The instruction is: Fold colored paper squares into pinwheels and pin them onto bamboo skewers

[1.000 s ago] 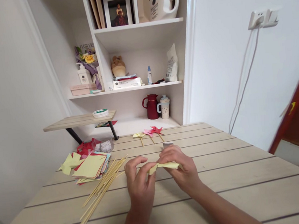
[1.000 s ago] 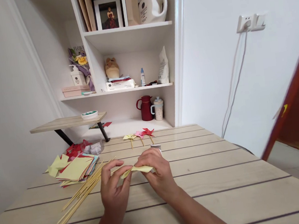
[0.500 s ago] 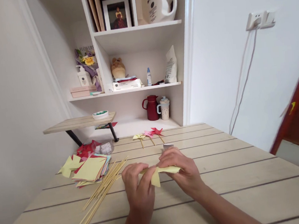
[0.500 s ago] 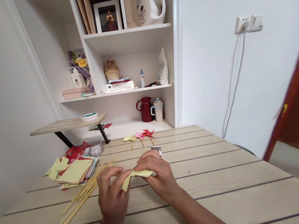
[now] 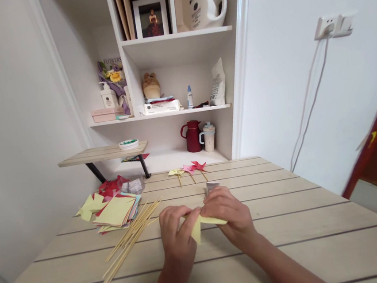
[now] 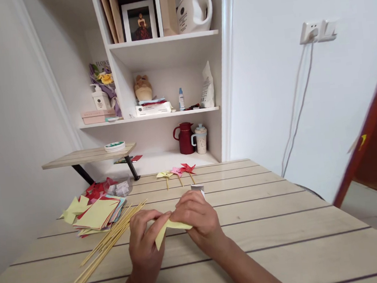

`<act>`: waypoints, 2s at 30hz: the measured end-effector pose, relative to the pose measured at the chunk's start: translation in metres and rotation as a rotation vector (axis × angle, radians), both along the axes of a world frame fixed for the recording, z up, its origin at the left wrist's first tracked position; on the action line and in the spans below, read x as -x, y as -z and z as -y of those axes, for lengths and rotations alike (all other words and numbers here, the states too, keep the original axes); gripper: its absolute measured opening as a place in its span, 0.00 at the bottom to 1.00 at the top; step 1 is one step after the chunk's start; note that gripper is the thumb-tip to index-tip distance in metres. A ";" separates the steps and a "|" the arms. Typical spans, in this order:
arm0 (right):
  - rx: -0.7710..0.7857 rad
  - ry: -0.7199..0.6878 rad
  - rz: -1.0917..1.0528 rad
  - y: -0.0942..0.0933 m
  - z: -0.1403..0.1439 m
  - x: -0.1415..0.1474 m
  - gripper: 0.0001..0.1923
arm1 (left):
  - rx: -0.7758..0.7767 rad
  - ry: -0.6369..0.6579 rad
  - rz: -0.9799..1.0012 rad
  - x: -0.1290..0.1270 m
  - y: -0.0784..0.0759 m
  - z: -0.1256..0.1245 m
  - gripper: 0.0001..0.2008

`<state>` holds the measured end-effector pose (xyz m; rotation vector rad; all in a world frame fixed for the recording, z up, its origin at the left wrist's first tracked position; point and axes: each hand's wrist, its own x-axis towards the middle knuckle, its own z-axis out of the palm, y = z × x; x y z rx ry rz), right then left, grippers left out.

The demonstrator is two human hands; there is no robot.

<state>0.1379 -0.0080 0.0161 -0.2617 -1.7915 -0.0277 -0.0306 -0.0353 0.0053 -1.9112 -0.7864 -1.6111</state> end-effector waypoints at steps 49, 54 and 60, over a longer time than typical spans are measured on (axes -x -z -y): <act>0.410 -0.114 -0.122 0.002 -0.003 -0.007 0.03 | 0.114 0.084 0.111 -0.010 -0.001 0.004 0.14; 0.360 -0.067 -0.070 -0.002 -0.002 -0.007 0.03 | 0.080 0.066 0.086 -0.011 0.000 0.003 0.15; 0.323 -0.091 -0.030 -0.004 -0.002 -0.010 0.03 | 0.099 0.064 0.088 -0.011 0.003 0.003 0.15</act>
